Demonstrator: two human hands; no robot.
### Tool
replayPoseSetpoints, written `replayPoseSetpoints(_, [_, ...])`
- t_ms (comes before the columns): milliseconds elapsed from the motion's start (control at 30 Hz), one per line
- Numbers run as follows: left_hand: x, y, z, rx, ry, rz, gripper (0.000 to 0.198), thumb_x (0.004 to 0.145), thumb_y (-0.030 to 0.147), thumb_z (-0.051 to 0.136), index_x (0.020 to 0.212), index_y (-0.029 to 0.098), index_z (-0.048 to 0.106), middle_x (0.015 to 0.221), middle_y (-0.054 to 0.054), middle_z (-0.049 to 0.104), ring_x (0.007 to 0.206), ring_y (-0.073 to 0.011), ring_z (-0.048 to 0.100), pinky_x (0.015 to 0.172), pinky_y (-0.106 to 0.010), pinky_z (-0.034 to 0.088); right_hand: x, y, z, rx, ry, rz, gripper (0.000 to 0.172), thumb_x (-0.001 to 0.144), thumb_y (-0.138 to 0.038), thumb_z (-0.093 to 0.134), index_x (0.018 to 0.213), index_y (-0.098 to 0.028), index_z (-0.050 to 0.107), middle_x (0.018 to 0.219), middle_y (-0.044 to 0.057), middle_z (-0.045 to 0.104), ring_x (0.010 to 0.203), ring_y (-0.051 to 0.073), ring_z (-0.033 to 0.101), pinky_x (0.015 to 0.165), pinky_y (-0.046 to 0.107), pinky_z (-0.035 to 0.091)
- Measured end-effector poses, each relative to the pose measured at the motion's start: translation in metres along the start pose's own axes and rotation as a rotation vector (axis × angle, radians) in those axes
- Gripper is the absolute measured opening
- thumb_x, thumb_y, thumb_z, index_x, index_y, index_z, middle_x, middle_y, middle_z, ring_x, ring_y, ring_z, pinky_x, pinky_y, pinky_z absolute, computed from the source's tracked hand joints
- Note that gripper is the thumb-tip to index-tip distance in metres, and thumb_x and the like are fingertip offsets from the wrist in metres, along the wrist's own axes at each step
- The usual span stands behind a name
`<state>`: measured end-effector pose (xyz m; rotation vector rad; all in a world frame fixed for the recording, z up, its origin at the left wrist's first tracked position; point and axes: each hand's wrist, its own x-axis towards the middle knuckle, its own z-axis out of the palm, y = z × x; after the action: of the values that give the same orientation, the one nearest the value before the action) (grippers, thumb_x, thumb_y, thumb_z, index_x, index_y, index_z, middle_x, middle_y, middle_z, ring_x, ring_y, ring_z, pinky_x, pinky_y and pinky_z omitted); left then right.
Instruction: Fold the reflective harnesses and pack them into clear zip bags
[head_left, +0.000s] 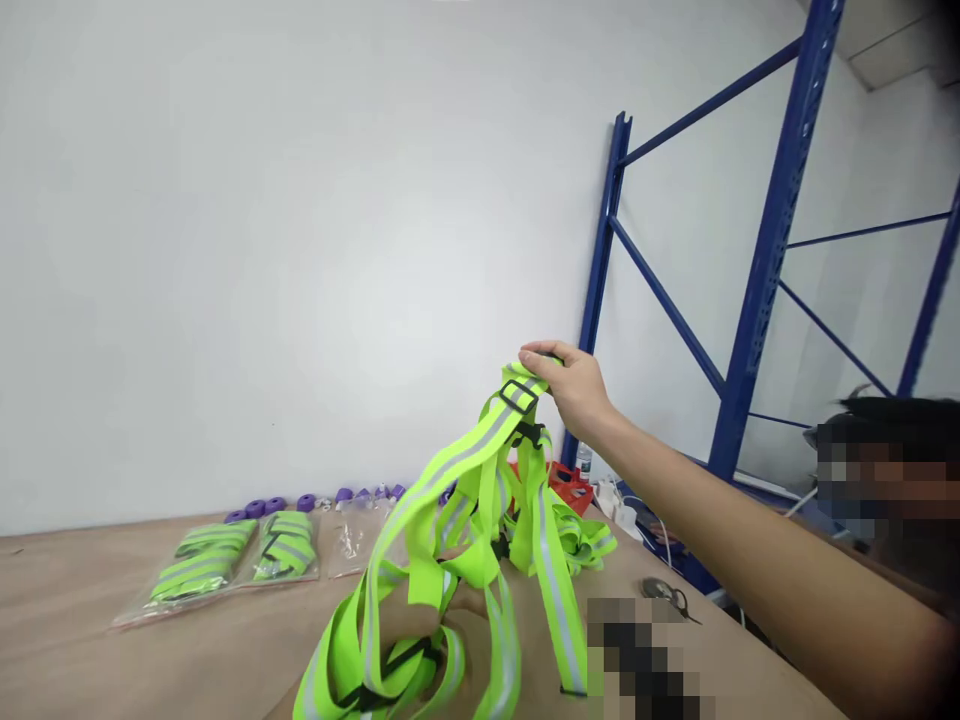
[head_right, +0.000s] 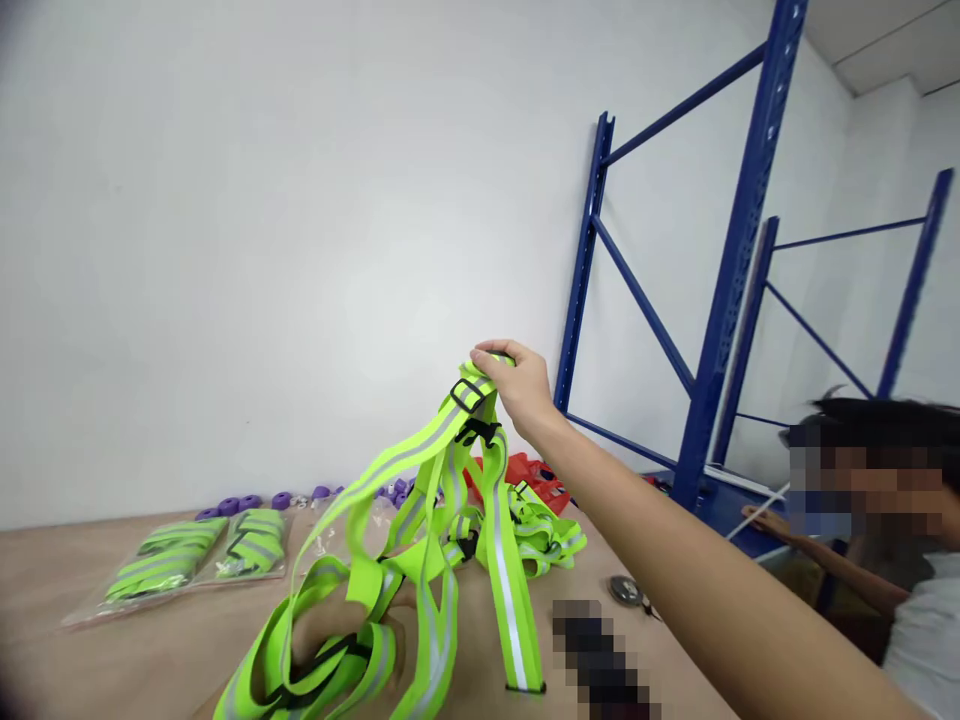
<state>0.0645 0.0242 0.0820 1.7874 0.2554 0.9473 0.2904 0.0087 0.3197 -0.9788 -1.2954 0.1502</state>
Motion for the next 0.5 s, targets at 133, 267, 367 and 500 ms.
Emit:
replayPoseSetpoints(133, [-0.003,0.039,-0.009,-0.309,-0.176,-0.073,0.05,0.079,0.046,0.07,0.126,0.029,0.061,0.092,-0.006,0.072,0.064,-0.0236,0.068,0.049,-0.032,0.052,-0.006,0.04,-0.007,-0.23,-0.056,0.086,0.031,0.07,-0.042,0.073,0.088,-0.017,0.07,0.079,0.003,0.07,0.07,0.018,0.068,0.072,0.033,0.056])
replayPoseSetpoints(267, [-0.008,0.08,-0.035,-0.402,-0.104,-0.033,0.04,0.083,0.044,0.067,0.119,0.029,0.064,0.08,-0.004,0.069,0.052,-0.0162,0.06,0.046,-0.027,0.048,-0.004,0.076,-0.02,-0.378,-0.077,0.15,0.026,0.073,-0.034,0.068,0.09,-0.014,0.069,0.073,0.004,0.071,0.068,0.02,0.07,0.072,0.036,0.056])
replayPoseSetpoints(367, [-0.019,0.102,-0.054,-0.331,-0.063,0.009,0.041,0.081,0.04,0.07,0.118,0.024,0.065,0.095,-0.009,0.071,0.057,-0.0183,0.063,0.05,-0.03,0.053,0.003,0.092,-0.032,-0.536,-0.077,0.12,0.023,0.074,-0.029,0.066,0.093,-0.016,0.071,0.089,0.008,0.074,0.083,0.023,0.069,0.085,0.04,0.053])
replayPoseSetpoints(500, [-0.033,0.117,-0.06,-0.15,0.076,-0.083,0.037,0.083,0.035,0.07,0.118,0.021,0.066,0.097,-0.009,0.071,0.067,-0.0204,0.066,0.061,-0.034,0.058,0.026,0.099,-0.043,-0.726,-0.153,0.042,0.04,0.074,-0.013,0.064,0.114,-0.018,0.069,0.121,0.011,0.069,0.119,0.03,0.057,0.109,0.046,0.035])
